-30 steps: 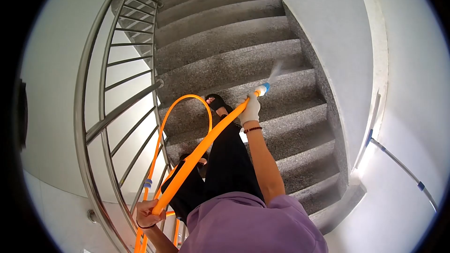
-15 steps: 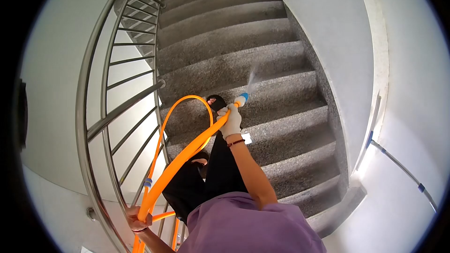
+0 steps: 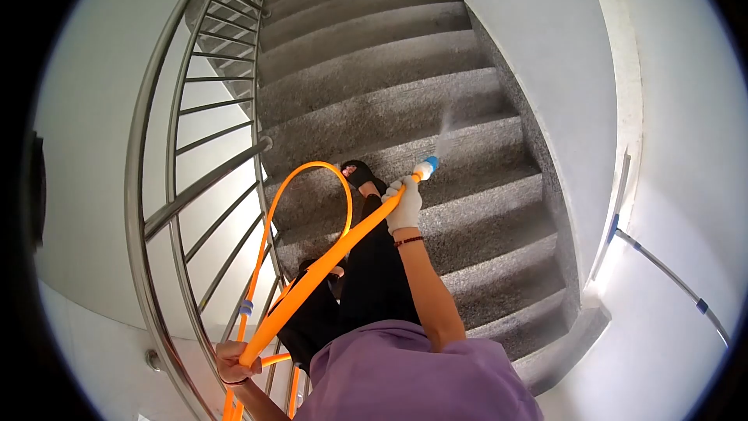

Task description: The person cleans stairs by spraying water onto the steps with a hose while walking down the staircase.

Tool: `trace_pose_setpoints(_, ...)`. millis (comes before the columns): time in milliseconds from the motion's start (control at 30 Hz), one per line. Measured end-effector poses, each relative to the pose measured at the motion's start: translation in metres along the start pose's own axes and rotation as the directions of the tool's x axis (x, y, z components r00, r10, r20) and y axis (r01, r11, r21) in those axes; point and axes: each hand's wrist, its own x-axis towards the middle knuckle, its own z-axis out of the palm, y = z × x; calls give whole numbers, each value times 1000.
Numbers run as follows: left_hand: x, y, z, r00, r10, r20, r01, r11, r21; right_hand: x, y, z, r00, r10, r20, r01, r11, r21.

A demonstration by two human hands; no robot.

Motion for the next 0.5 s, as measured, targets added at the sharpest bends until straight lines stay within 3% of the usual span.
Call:
trace_pose_setpoints(133,16,-2,12,996,-80,-38,82,996,43,21,-20,7,993,-119,4,118,993,30)
trace_pose_setpoints(200,25,-8,15,993,-118,30,117,993,10,29,-31,14,989,-147,-31,147,989,4)
trace_pose_setpoints(267,28,-11,16,993,-114,31,114,993,14,30,-41,13,989,-144,-24,144,989,-18)
trace_pose_setpoints(333,29,-12,17,995,-90,50,90,996,-3,30,-45,7,984,-137,118,138,990,-1)
trace_pose_setpoints(500,19,-8,17,992,-118,41,118,993,-7,18,-41,-2,995,-88,44,90,996,-28)
